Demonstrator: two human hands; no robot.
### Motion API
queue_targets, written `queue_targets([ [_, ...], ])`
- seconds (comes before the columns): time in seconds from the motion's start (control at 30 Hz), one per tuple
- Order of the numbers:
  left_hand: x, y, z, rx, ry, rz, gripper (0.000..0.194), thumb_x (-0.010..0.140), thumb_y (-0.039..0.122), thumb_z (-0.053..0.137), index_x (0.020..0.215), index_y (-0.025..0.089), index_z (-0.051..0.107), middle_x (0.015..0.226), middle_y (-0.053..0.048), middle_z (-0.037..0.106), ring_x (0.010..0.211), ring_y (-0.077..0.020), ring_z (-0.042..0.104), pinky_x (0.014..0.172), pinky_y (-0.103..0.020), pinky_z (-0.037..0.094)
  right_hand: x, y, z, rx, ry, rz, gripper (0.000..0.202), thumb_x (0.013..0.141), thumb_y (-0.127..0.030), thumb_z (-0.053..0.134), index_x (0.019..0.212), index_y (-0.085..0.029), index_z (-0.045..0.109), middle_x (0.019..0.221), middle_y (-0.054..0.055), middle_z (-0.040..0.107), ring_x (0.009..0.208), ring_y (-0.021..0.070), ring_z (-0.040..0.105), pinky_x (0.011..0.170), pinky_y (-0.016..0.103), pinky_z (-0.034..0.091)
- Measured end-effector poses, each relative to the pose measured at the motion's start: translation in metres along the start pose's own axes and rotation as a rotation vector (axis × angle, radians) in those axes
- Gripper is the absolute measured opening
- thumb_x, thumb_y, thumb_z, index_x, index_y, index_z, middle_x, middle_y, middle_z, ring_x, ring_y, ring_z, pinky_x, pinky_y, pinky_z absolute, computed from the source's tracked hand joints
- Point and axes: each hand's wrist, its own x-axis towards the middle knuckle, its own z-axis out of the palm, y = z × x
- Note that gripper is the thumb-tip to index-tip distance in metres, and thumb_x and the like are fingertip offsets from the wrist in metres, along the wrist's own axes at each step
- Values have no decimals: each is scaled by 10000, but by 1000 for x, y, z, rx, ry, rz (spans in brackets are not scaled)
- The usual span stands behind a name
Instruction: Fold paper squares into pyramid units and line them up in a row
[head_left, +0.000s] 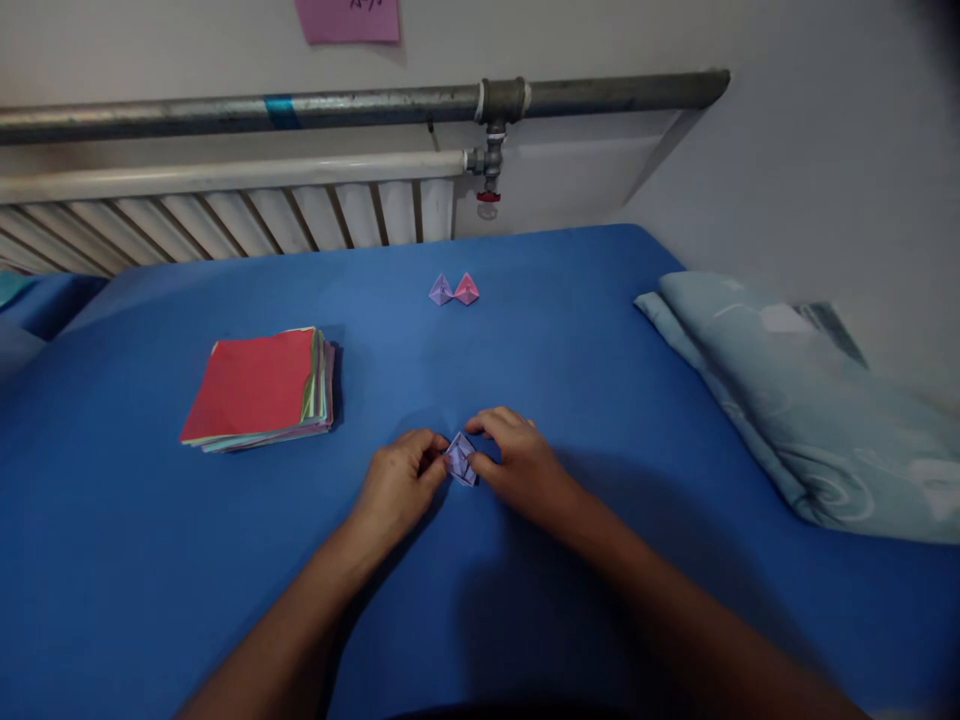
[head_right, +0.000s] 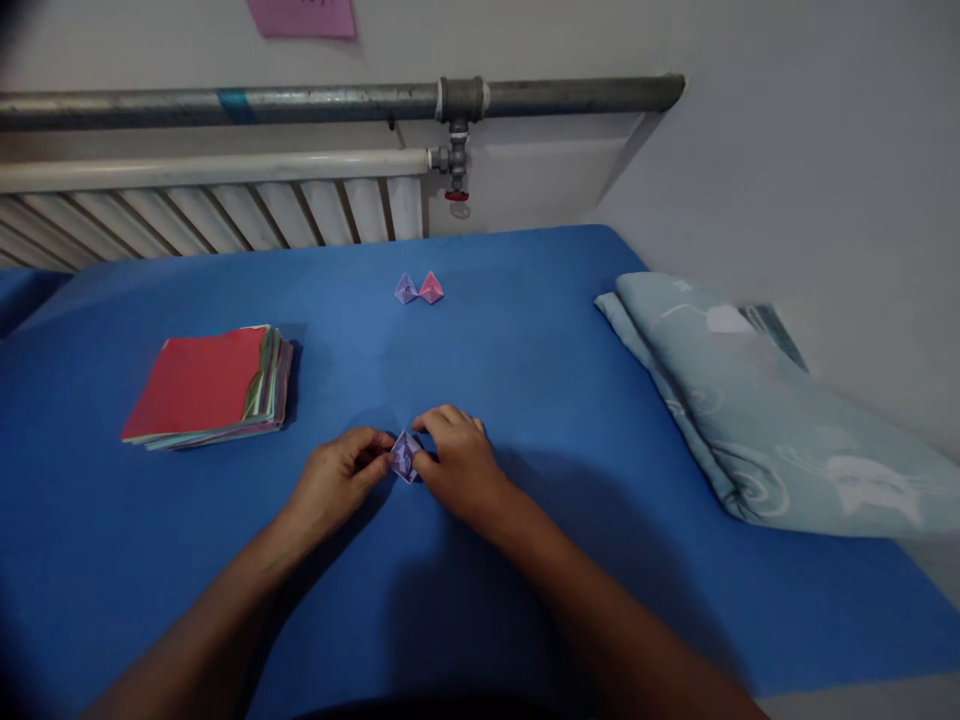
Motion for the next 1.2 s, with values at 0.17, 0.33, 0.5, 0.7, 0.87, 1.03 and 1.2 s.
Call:
queue_targets([
  [0.17,4,2,3,39,11,-24,83,810,235,572,820,193,643,740,-8,643,646,-140,570,623,-269,431,1,-1,-1,18,-22,8,160,807,-175,599,964,-199,614,1029,64,648,975,203,573,866,369,376],
  [0.33,12,8,3,97,-6,-71,67,750,149,573,750,194,622,653,23,602,590,-121,521,590,-256,382,1,-6,0,-47,-38,40,193,797,-195,631,989,-205,614,1069,67,647,1005,226,562,850,379,357],
  [0.5,22,15,-5,-5,-135,-227,64,664,158,641,663,190,586,520,71,492,476,-91,412,481,-227,281,2,-10,-3,-97,-76,73,264,764,-182,670,1020,-207,614,1085,57,643,1012,231,552,838,374,323],
  [0.7,26,17,-8,24,-160,-283,87,643,147,627,635,198,558,458,89,426,424,-79,361,447,-226,215,3,-12,-1,-132,-83,58,299,759,-183,658,1052,-209,606,1089,70,637,992,248,536,783,364,301],
  [0.87,24,14,-6,20,-153,-227,67,646,149,612,648,197,565,508,69,485,458,-85,395,454,-220,249,3,-11,1,-140,-73,27,303,757,-192,654,1054,-218,598,1094,70,632,986,251,534,764,354,286],
  [1.03,20,10,-8,-33,-152,-193,54,696,228,611,687,192,572,536,60,508,465,-88,420,447,-208,286,2,-6,1,-114,-30,19,111,791,-213,646,897,-208,614,964,39,644,899,204,534,748,331,272],
  [1.2,17,8,-6,-28,-100,-116,62,769,240,556,767,190,593,616,25,603,533,-116,513,523,-233,364,1,-5,3,-172,-21,-29,44,846,-234,600,836,-211,636,856,24,639,820,184,503,722,329,248],
])
